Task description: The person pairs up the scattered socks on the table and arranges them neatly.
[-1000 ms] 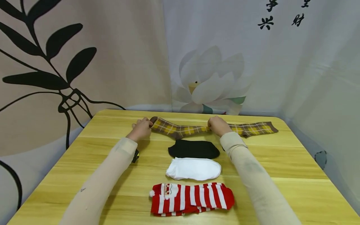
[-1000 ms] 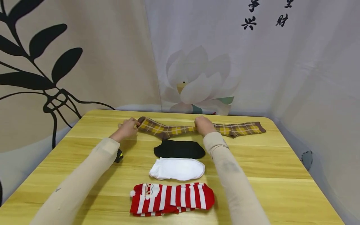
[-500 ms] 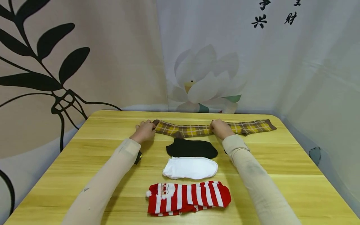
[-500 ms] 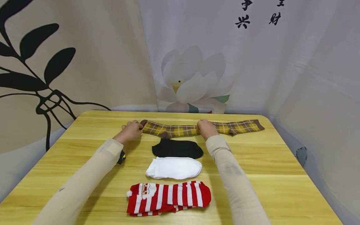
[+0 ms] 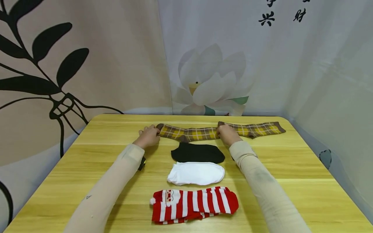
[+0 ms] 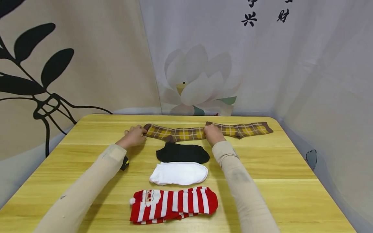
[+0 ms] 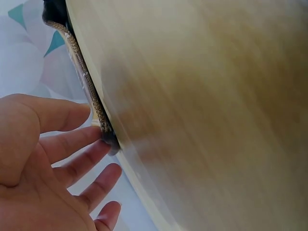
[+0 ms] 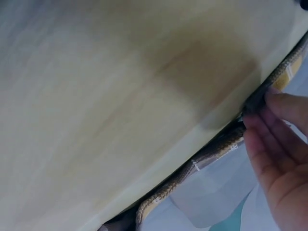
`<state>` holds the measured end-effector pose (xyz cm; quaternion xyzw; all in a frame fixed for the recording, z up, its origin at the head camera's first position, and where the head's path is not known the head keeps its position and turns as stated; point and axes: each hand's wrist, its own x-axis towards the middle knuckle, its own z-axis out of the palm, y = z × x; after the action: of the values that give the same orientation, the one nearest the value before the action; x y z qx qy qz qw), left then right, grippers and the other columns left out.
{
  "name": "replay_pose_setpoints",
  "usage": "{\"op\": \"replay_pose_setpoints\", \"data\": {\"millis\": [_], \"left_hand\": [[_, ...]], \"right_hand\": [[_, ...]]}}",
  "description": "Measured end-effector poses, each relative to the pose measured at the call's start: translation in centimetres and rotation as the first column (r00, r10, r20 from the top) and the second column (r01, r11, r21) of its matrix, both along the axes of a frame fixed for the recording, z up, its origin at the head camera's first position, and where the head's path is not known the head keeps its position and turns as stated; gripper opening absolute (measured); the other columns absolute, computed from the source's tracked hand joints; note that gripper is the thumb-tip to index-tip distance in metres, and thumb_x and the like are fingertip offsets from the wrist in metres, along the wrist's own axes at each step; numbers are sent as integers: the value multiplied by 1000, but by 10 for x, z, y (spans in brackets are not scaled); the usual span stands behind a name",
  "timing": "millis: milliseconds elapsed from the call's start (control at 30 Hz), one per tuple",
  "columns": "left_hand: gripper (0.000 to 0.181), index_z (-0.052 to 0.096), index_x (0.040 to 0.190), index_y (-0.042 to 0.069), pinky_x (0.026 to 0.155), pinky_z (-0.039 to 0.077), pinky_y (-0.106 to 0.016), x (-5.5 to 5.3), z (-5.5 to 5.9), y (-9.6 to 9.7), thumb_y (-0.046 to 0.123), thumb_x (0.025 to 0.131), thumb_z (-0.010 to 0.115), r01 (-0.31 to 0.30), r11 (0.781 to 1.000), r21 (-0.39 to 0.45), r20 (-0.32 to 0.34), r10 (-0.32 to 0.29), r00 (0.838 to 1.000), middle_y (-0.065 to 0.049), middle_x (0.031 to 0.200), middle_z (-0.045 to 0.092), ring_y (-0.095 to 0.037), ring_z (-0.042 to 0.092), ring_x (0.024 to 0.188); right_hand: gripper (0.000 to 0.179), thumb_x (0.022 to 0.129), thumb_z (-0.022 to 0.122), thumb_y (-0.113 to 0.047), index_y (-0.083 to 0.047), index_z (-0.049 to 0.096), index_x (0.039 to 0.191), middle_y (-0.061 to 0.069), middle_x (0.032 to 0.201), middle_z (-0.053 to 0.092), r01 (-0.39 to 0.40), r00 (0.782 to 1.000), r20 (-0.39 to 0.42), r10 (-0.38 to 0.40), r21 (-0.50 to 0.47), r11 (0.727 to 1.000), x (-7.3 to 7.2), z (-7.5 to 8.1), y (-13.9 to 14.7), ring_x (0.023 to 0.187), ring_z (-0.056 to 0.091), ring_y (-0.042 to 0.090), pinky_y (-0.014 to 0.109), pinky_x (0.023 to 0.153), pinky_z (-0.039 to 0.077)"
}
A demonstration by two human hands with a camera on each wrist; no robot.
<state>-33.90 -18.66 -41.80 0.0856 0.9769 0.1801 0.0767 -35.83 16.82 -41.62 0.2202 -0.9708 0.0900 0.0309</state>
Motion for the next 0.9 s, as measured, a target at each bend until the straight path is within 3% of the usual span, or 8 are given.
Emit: {"op": "replay_pose_setpoints", "data": {"millis": [267,500,633,800,900], "left_hand": [[42,53,135,3,95,22,-57,1,-1,3,19,96,50,19,1000,-2,10,-19,1000,-16,140,44,-38,40,111],[42,54,134,4,97,21,-62,3,-1,4,22,97,51,24,1000,-10,9,-24,1000,-19,141,44,-45,39,121],[43,53,135,5,98,18,-64,3,3,3,24,97,51,21,1000,20,30,-21,999,-20,143,42,-49,36,125],[42,54,135,5,96,19,-64,3,8,2,25,98,51,8,998,60,30,-10,1000,-21,142,44,-49,39,124],[38,57,130,5,91,23,-59,2,10,2,26,99,51,6,998,63,3,-6,1000,-19,134,52,-42,47,112]], "right_hand": [[18,92,59,0,-6,76,87,11,89,72,28,999,31,-28,2,1000,1,-5,4,80,66,25,37,68,51],[22,95,52,0,-2,73,98,15,99,72,23,997,77,-24,13,1000,1,-6,2,92,68,30,42,82,53],[21,95,51,-2,-1,72,96,15,93,71,13,998,59,-14,15,1000,2,-6,2,86,68,29,41,77,54],[20,96,54,-6,-1,71,106,16,102,70,-13,1000,-23,12,-61,998,5,-7,7,95,66,31,42,81,53],[24,97,54,-8,0,68,115,18,112,66,10,1000,-17,-13,-134,991,8,-5,12,104,63,33,44,87,52]]}}
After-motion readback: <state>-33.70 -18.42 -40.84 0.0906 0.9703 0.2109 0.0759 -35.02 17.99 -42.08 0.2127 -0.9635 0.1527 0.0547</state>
